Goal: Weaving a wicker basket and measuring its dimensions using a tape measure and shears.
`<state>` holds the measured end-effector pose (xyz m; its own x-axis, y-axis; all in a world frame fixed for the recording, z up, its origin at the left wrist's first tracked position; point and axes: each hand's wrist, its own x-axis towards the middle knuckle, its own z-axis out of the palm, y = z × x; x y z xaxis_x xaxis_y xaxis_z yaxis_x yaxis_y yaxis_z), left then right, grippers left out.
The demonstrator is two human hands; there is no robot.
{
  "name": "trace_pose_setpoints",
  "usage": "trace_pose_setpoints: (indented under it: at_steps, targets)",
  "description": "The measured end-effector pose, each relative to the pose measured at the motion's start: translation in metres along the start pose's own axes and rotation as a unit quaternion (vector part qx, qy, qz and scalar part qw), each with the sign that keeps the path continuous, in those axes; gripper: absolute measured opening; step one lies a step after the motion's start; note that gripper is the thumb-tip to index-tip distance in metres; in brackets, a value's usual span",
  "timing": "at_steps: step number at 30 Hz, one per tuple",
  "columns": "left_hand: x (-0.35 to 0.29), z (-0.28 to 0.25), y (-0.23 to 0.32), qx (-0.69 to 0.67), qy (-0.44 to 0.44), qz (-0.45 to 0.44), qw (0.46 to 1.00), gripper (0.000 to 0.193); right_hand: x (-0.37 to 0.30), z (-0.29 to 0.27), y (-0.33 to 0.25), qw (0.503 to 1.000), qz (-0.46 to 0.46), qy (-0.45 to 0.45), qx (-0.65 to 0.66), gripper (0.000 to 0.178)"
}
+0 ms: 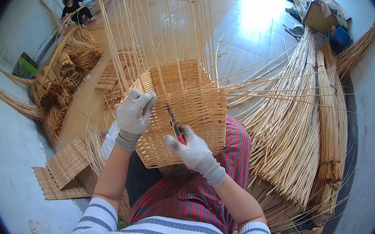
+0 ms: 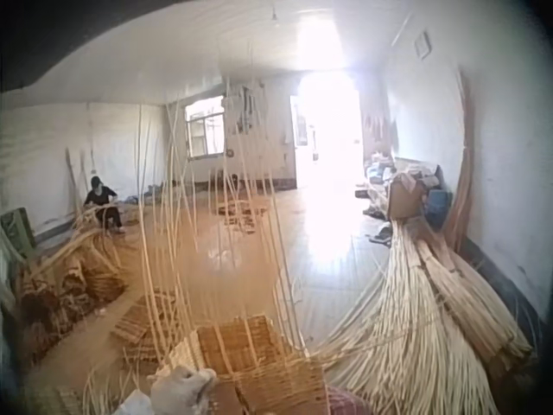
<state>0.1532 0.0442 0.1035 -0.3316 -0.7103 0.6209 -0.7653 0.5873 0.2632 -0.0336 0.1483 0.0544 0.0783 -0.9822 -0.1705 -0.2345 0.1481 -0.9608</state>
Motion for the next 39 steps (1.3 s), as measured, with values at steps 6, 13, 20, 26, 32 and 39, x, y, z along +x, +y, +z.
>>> trace_pose_setpoints:
  at_steps: [6,13,20,26,32,39]
  targets:
    - [-0.001,0.006,-0.001,-0.057,0.041,-0.004,0.998,0.010,0.007,0.013,0.004,0.982,-0.014,0.036,0.185,0.054]
    - [0.004,0.006,0.000,-0.085,0.063,-0.017,0.994,0.008,-0.013,0.031,0.011,0.980,0.111,-0.101,0.130,0.060]
    - [0.002,0.005,-0.002,-0.070,0.036,-0.012,0.997,0.009,0.021,0.008,-0.021,0.996,0.041,0.045,0.070,0.057]
    - [0.003,0.005,0.003,-0.055,0.024,-0.023,0.998,0.007,0.012,0.003,-0.008,0.975,0.034,0.006,0.220,0.044]
    - [0.013,0.011,0.012,0.040,0.089,-0.052,0.994,0.011,-0.005,0.002,0.015,0.985,0.065,0.064,0.149,0.047]
    - [-0.001,0.010,0.035,0.013,0.017,0.005,1.000,0.027,0.009,-0.016,0.006,0.993,0.065,0.085,0.046,0.061]
